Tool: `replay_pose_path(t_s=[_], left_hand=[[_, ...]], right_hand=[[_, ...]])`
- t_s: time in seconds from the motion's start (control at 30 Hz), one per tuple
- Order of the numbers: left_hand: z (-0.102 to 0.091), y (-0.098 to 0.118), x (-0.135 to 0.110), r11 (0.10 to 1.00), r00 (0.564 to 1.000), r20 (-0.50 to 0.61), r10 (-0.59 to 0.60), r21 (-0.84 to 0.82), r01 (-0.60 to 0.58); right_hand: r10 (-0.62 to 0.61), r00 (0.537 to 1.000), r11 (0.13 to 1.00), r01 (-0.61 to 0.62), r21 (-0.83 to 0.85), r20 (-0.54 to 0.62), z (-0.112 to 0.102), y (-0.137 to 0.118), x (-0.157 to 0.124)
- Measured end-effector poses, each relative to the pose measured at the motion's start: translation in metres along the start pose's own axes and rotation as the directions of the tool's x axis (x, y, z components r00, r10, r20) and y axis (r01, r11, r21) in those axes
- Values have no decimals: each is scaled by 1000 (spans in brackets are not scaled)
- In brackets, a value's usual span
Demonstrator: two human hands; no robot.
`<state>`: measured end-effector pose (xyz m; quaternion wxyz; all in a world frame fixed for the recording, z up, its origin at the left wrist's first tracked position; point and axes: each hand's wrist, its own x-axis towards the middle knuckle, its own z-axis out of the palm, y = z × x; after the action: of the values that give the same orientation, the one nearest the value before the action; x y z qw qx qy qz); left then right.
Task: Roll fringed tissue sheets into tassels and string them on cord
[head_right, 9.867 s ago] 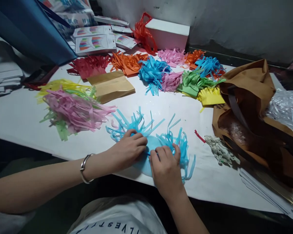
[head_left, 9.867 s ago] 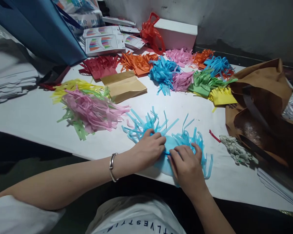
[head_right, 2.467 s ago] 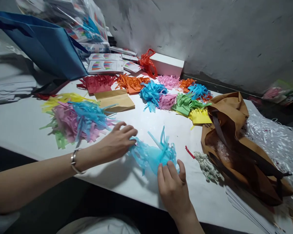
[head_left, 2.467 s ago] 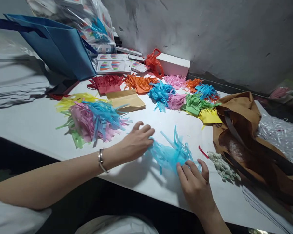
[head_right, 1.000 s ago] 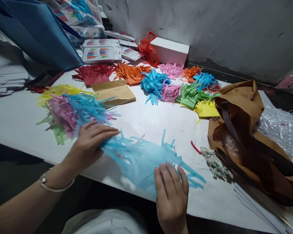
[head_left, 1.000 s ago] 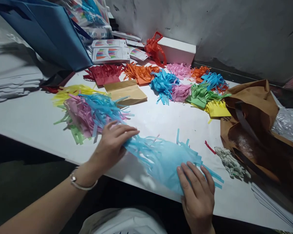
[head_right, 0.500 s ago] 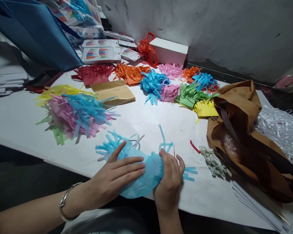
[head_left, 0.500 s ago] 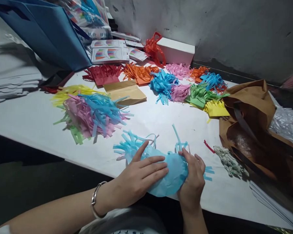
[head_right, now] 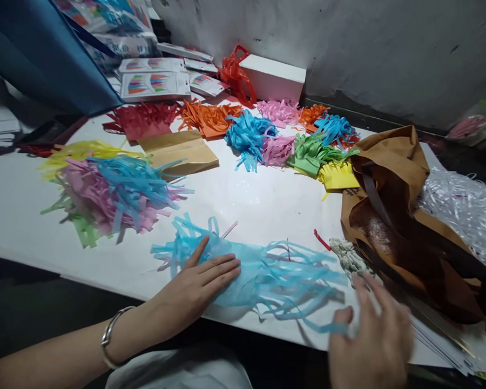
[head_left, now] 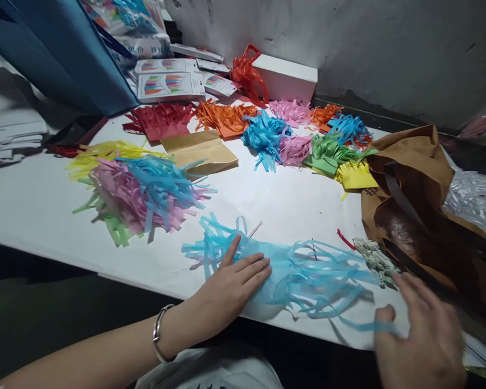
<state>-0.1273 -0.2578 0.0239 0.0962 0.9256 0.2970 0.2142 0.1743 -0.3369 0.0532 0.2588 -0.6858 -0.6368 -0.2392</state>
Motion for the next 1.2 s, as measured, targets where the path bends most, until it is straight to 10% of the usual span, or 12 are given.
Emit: replay_pose_path(t_s=[0.17, 0.47, 0.83, 1.03, 1.2], left_hand=[[9, 8, 1, 999, 1000, -12, 8, -39, -9], [-4, 2, -10, 993, 999, -18, -33, -112, 30], [3, -2, 34, 907, 925, 91, -370, 253, 338], [1, -10, 34, 928, 931, 127, -341, 204, 312], [-7, -4, 29, 946, 956, -118, -270, 150, 286]], right_hand=[[-519, 845, 773, 399, 493, 129, 15, -84, -10], [-377, 910, 758, 197, 622, 172, 33, -78, -16], [-89, 956, 980, 34, 195, 280, 63, -93, 8], [-446, 878, 822, 326, 467, 172, 45, -94, 5], [-443, 884, 813, 326, 482, 151, 51, -98, -4]])
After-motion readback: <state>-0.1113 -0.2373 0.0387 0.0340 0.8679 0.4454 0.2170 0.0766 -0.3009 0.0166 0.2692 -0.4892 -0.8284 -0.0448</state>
